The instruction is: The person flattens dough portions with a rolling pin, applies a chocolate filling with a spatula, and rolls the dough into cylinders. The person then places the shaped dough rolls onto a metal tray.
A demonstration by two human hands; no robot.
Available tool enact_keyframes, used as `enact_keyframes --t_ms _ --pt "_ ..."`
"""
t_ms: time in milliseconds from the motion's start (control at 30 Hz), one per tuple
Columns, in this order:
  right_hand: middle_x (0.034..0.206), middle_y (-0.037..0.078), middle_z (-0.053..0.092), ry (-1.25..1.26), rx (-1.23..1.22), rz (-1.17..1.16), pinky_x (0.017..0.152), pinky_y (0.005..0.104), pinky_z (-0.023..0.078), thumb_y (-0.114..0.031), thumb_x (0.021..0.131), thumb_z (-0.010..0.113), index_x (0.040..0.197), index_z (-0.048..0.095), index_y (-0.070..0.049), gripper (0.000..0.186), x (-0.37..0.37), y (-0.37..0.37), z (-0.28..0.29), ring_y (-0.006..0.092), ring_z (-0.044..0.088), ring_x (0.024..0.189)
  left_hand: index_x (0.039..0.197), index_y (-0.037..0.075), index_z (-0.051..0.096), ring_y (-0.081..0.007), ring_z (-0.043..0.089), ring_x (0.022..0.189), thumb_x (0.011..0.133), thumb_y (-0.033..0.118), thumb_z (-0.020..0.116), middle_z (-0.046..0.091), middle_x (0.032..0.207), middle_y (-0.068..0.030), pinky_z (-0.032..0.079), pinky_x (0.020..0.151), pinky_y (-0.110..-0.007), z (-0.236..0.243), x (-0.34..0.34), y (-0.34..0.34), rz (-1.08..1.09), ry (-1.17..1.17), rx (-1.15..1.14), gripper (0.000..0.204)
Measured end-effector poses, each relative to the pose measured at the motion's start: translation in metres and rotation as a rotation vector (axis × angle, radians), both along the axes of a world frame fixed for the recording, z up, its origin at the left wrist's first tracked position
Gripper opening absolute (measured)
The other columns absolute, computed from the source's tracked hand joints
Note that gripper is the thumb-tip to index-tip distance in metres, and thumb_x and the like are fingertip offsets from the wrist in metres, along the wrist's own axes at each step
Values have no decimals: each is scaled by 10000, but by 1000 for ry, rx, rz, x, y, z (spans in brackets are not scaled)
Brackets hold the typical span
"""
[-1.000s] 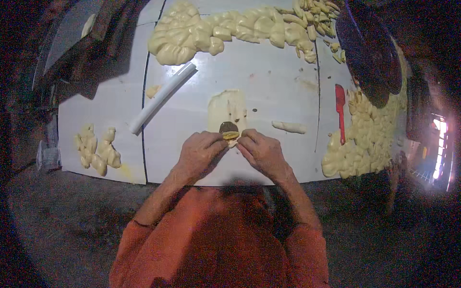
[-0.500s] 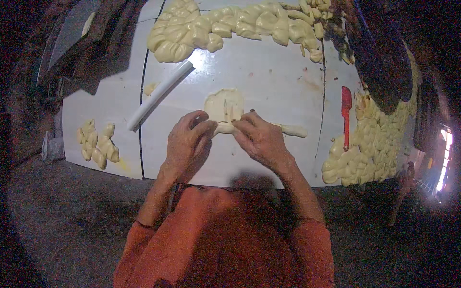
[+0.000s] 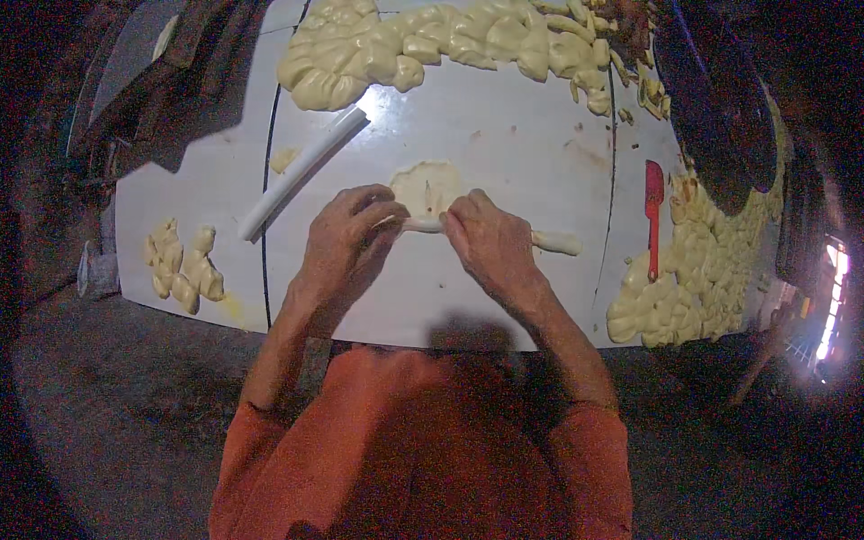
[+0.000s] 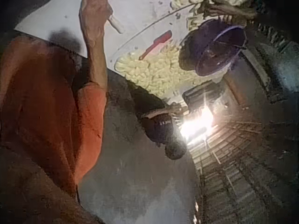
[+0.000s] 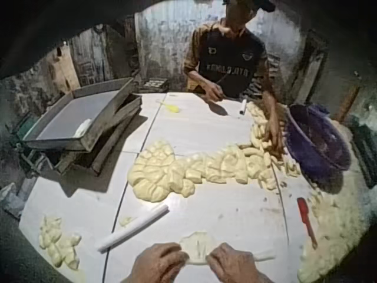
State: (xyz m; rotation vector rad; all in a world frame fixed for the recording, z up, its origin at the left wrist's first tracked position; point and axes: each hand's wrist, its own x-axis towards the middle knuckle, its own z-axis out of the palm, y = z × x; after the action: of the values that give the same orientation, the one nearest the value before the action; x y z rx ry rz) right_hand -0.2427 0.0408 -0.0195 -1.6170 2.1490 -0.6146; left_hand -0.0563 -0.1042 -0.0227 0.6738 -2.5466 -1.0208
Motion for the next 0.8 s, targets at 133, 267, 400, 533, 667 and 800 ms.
enact_keyframes --t_ms 133,267,400,533,667,800 --pt "973 84 629 68 -96 33 639 429 573 -249 971 683 1133 645 -109 218 0 9 -4 289 680 765 1113 116 745 -334 664 1074 840 167 793 695 1174 -120 543 904 -455 8 5 -3 -112 -12 -34 282" --pt "1019 74 646 119 -126 175 658 398 582 -278 930 726 1185 673 -147 291 -5 7 -7 259 692 824 1059 120 750 -292 650 1059 838 196 790 669 1167 -83 531 857 -430 -2 -2 -4 -180 7 -129 237" --pt "1025 79 648 2 -65 158 681 415 571 -263 950 706 1066 712 -132 176 -10 -4 2 289 696 830 994 92 744 -275 637 1060 850 178 769 664 1169 -73 516 833 -430 -7 -7 -9 -181 62 -115 169" --pt "1042 97 662 -59 15 -11 708 430 571 -247 1009 633 1024 716 -92 176 -10 -11 3 311 701 848 1044 96 744 -308 664 1041 848 171 779 697 1162 -108 534 866 -437 -10 -9 -12 -125 82 -96 213" --pt "1081 86 676 -69 -92 -138 711 415 582 -235 973 685 1098 708 -114 175 -6 -5 -4 291 709 860 1097 113 741 -317 676 1023 808 208 829 710 1144 -106 543 856 -448 -2 6 -19 -161 59 -67 316" --pt "1038 75 688 183 -155 189 698 392 589 -220 911 749 1149 701 -107 268 -12 5 -2 249 712 863 1059 119 751 -295 692 948 799 202 836 722 1086 -79 554 789 -435 -14 10 -19 -185 54 -222 286"
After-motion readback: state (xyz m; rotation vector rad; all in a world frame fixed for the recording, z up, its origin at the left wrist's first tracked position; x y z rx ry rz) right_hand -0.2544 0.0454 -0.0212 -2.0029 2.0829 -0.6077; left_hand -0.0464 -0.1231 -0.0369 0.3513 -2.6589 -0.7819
